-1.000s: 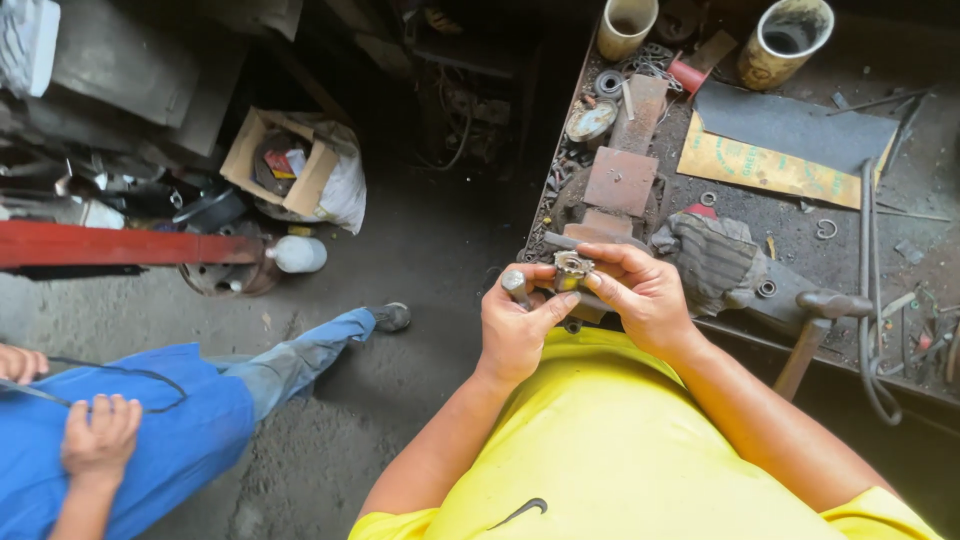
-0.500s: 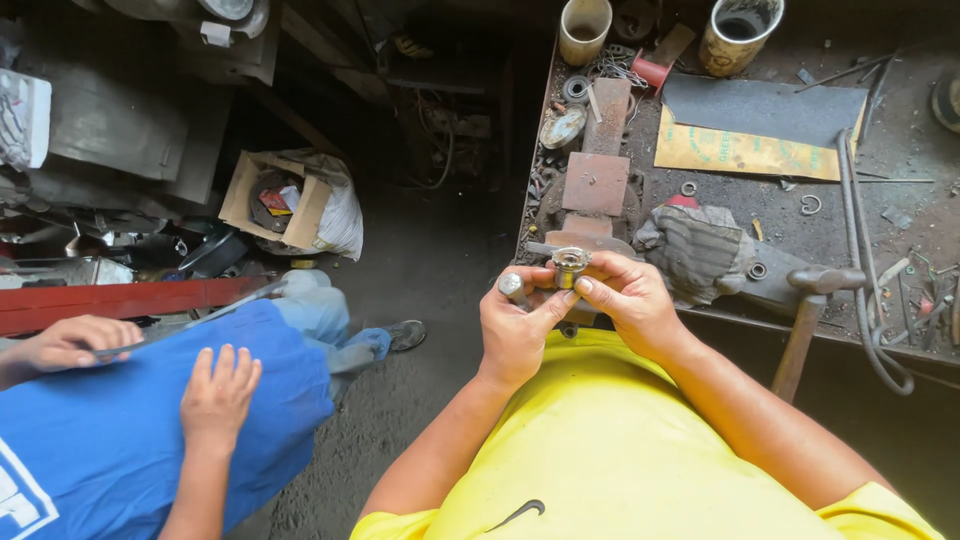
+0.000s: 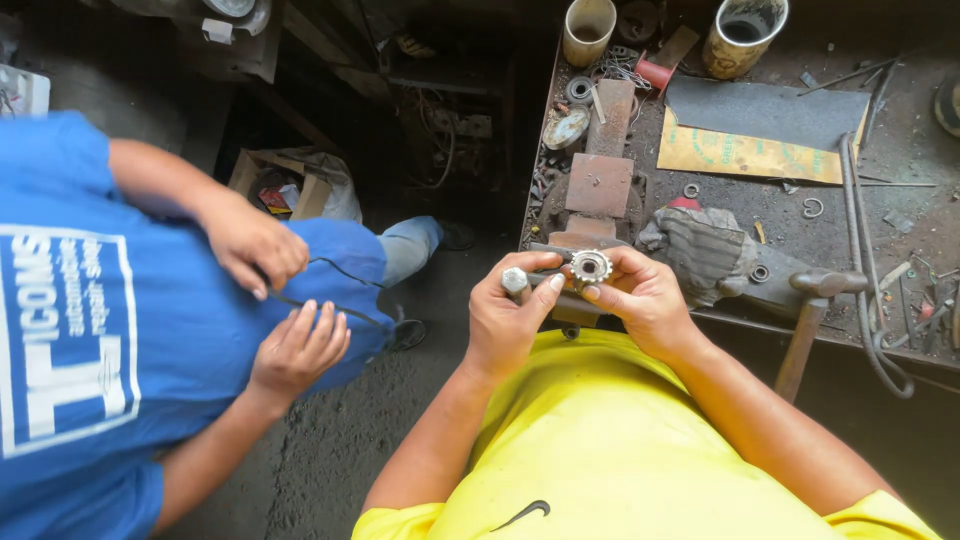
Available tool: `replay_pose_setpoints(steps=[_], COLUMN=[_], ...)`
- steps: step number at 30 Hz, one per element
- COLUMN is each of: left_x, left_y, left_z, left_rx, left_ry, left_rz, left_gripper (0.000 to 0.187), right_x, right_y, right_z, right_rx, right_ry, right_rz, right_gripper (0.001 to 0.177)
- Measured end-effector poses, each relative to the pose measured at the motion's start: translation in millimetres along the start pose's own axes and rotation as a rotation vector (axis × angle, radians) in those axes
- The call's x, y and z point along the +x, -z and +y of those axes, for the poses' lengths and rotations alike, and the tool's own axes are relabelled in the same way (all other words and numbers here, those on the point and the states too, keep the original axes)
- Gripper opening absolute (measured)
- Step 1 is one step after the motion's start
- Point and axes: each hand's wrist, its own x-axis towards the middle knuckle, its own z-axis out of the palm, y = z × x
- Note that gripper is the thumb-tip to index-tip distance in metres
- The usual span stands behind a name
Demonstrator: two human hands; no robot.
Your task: The person uses a hammer to strike a metal part held in a vise. They then remove the part, inspect it, and place it back into the vise to continue hammering.
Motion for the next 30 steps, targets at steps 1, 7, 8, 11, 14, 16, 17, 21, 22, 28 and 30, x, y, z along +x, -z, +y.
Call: replay_pose_setpoints(steps=[1, 7, 8, 11, 14, 16, 17, 21, 22, 28, 30], left_x=[1, 0, -1, -9, -13, -16, -17, -19, -20, -22, -20], left_y=[1, -4, -5, -12, -16, -15, -13, -6, -5, 9, 16], left_z=[2, -5, -7, -19, -24, -22, -21, -24, -22, -19, -28], left_rx=[-0.001, 0.144, 0.297, 0.534, 0.561, 0.519, 0.455, 0.268, 0.265, 0.201, 0.161], left_ry=[0.0, -0.206, -0.287, -0.391, -0.398, -0.376, -0.345, -0.265, -0.263, -0.231, -0.193], left_rz=[0.001, -0.108, -0.106, -0.05, -0.007, 0.01, 0.001, -0.01, -0.005, 0.076, 0.157], left_gripper=[0.018, 0.039, 0.037, 0.033, 0.03, 0.03, 0.029, 0.026, 0.026, 0.015, 0.02], right_x=[0, 2, 2, 0, 3, 4, 6, 8, 8, 10, 14], right_y=[6, 18, 21, 21, 26, 32, 36, 30, 30, 20, 16], right_z=[9, 10, 10, 7, 9, 13, 16, 14, 14, 15, 18], right_rx=[-0.001, -0.102, -0.316, -0.59, -0.676, -0.69, -0.704, -0.718, -0.722, -0.747, -0.625], right_ry=[0.0, 0.047, 0.148, 0.28, 0.317, 0.321, 0.32, 0.349, 0.348, 0.364, 0.358], right_rz=[-0.001, -0.03, -0.042, -0.072, -0.069, -0.08, -0.084, -0.105, -0.11, -0.11, -0.07], right_gripper=[0.031, 0.042, 0.037, 0.027, 0.024, 0.025, 0.028, 0.029, 0.029, 0.033, 0.031])
